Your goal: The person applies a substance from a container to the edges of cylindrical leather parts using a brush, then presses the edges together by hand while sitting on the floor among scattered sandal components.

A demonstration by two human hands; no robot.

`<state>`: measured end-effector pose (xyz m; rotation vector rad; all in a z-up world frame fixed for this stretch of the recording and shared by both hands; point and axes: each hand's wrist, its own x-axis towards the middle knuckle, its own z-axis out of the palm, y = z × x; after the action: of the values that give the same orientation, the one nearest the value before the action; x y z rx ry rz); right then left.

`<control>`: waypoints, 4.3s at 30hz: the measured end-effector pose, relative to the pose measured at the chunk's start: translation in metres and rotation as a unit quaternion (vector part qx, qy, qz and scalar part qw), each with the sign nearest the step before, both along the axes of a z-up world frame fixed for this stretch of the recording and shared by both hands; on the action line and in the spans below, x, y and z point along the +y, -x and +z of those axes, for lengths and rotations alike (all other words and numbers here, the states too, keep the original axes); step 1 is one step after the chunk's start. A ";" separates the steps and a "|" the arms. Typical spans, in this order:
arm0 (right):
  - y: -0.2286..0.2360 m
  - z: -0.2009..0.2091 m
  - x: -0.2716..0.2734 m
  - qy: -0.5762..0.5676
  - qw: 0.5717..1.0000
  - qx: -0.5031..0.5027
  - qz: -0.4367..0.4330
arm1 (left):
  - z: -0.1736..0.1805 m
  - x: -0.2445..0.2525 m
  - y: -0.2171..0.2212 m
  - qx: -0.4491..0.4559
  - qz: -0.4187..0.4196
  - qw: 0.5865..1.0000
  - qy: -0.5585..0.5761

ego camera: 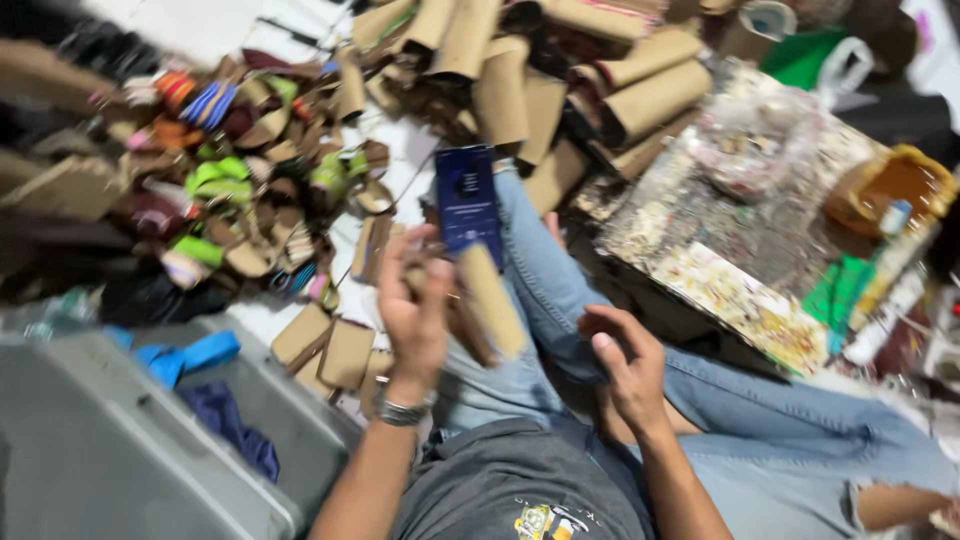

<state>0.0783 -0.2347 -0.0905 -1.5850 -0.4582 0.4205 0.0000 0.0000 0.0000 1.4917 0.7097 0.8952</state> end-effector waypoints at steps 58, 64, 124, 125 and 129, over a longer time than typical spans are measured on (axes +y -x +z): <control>0.034 0.022 -0.038 0.053 0.942 -0.123 -0.309 | -0.041 -0.148 -0.072 -0.003 -0.351 0.863 0.364; 0.025 0.015 -0.030 0.072 0.901 -0.152 -0.399 | -0.055 -0.143 -0.071 0.140 -0.395 0.890 0.180; -0.238 0.019 -0.015 0.274 0.854 -0.354 -0.263 | -0.086 -0.094 -0.110 0.037 -0.256 0.944 -0.203; -0.230 0.023 -0.020 0.214 0.898 -0.306 -0.233 | -0.085 -0.092 -0.111 0.021 -0.249 0.948 -0.197; -0.192 0.049 -0.037 0.123 0.961 -0.199 -0.150 | -0.038 -0.092 -0.122 -0.009 -0.233 0.953 -0.195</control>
<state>0.2707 -0.2716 -0.0416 -1.9570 -0.4702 -0.0828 0.1223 -0.0916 -0.0381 1.8938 0.1441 0.7023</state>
